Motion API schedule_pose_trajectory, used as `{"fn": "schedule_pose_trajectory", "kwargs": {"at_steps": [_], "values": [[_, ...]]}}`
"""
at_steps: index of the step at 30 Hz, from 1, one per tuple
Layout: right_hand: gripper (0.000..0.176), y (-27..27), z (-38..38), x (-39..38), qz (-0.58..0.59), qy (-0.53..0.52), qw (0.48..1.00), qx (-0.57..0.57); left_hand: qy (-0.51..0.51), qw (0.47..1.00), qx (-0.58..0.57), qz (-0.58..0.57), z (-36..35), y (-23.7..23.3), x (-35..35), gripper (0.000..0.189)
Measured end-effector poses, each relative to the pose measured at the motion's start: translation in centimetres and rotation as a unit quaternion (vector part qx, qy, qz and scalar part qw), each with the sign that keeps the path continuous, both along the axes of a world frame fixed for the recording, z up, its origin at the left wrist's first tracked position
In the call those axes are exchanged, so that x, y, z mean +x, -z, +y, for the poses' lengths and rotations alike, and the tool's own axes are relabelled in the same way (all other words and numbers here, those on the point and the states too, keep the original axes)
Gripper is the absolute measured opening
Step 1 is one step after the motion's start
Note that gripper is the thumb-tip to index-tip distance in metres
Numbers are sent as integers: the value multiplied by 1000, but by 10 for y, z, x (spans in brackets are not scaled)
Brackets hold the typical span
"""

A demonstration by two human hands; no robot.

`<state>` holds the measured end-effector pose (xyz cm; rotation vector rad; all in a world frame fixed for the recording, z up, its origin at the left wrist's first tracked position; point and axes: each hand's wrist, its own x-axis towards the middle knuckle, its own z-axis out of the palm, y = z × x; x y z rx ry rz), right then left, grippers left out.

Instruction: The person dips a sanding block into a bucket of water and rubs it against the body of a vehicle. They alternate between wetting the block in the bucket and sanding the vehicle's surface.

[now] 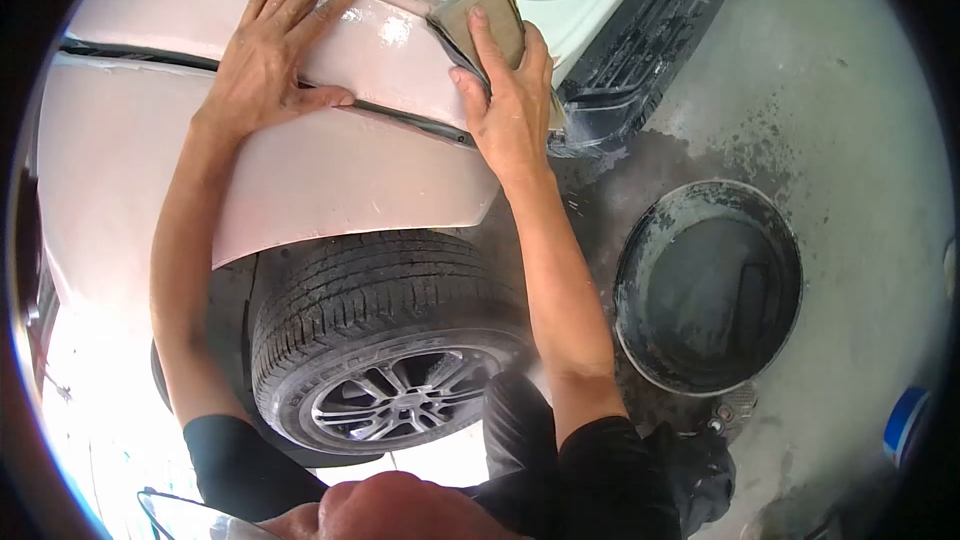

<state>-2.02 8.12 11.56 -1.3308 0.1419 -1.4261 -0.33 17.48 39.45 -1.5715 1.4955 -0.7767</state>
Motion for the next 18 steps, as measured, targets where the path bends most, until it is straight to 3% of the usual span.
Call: {"fn": "schedule_pose_trajectory", "kwargs": {"at_steps": [5, 12, 15, 18], "values": [[70, 33, 65, -31, 61, -4, 998, -15, -18, 999, 5, 32, -3, 0, -10, 107], [74, 48, 37, -5, 30, -23, 996, 77, -20, 1000, 12, -2, -2, 1, -6, 107], [75, 45, 71, -18, 66, -10, 995, 80, 18, 1000, 9, 13, -7, 5, -9, 99], [76, 54, 65, -17, 49, -8, 998, 50, -10, 1000, 17, 22, -7, 3, -8, 104]]}}
